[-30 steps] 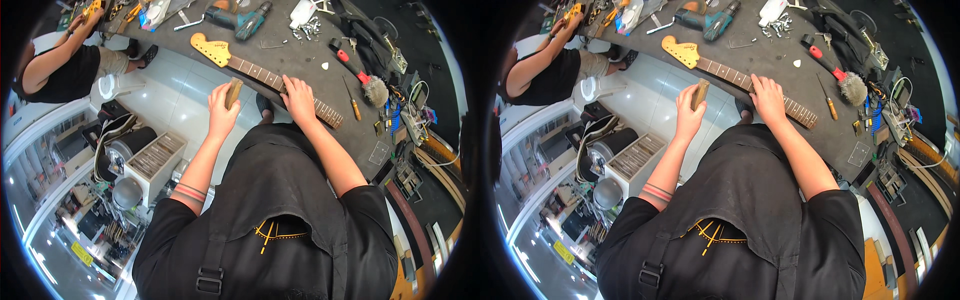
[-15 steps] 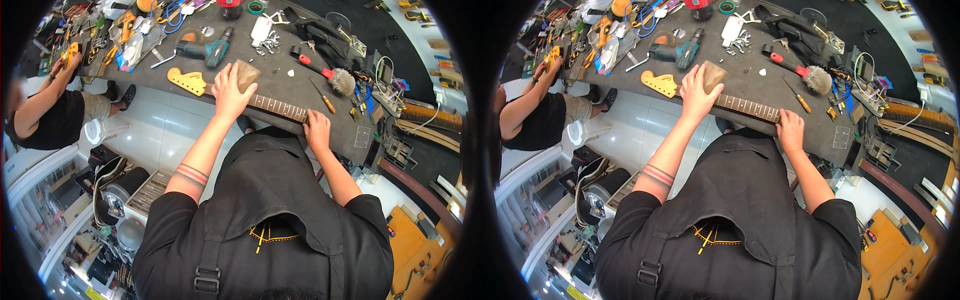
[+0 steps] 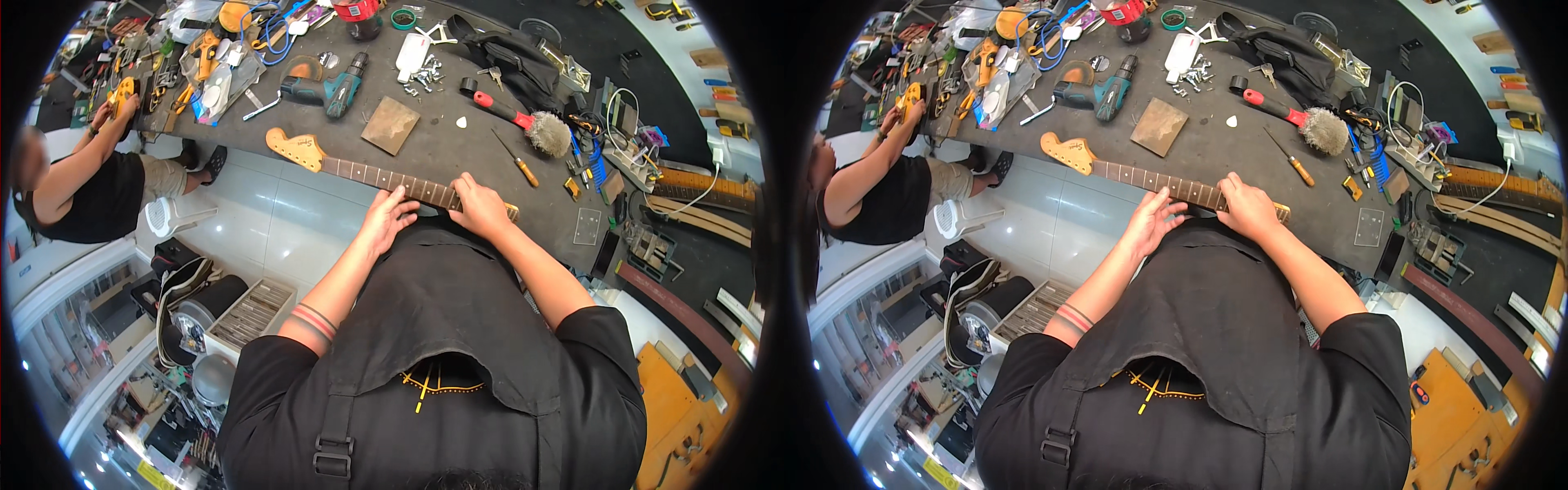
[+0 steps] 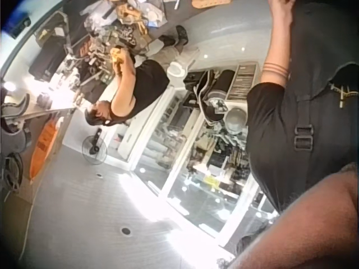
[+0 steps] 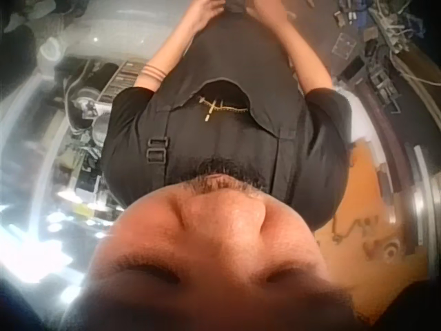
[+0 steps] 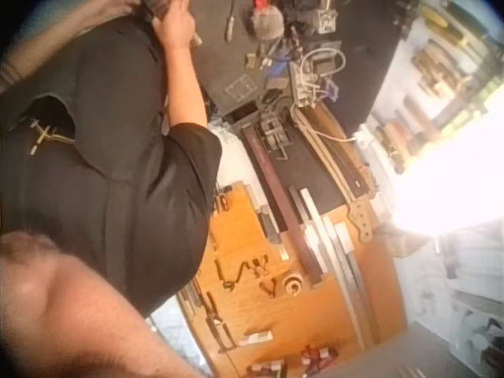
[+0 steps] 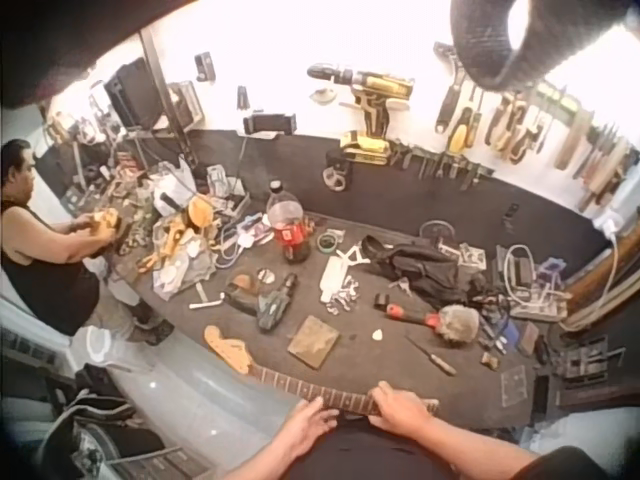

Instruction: The person takes a long straightedge to check the flatness of a guitar neck, then uses a sanding block to sand the fretboard before inspecting the side of the neck by hand.

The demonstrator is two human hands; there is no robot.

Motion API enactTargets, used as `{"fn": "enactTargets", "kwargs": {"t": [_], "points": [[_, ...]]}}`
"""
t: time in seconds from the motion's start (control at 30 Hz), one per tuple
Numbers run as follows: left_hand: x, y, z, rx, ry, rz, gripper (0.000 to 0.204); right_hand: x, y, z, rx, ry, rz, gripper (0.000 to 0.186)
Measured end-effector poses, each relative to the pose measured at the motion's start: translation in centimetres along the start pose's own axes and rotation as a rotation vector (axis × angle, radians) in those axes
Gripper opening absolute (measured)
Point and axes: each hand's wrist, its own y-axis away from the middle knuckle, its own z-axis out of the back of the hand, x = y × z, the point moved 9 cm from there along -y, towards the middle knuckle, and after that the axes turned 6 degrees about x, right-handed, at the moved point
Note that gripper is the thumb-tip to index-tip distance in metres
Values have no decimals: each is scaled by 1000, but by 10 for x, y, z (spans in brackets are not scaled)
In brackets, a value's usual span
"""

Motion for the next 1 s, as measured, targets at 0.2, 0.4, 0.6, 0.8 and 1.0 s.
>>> {"fn": "enactTargets", "kwargs": {"t": [0.2,0.4,0.6,0.8,1.0], "points": [[-22,42,-67,110,192,-296,27,21,39,59,-135,25,220,55],[-63,106,-126,-33,128,-655,19,48,48,134,-202,-74,434,54],[-95,169,-170,77,108,-944,6,60,73,199,-242,-38,542,50],[-108,203,-189,151,29,-1081,23,47,93,246,-330,4,558,50],[-111,232,-187,4,44,-1143,28,-40,81,246,-110,-600,267,36]]}}
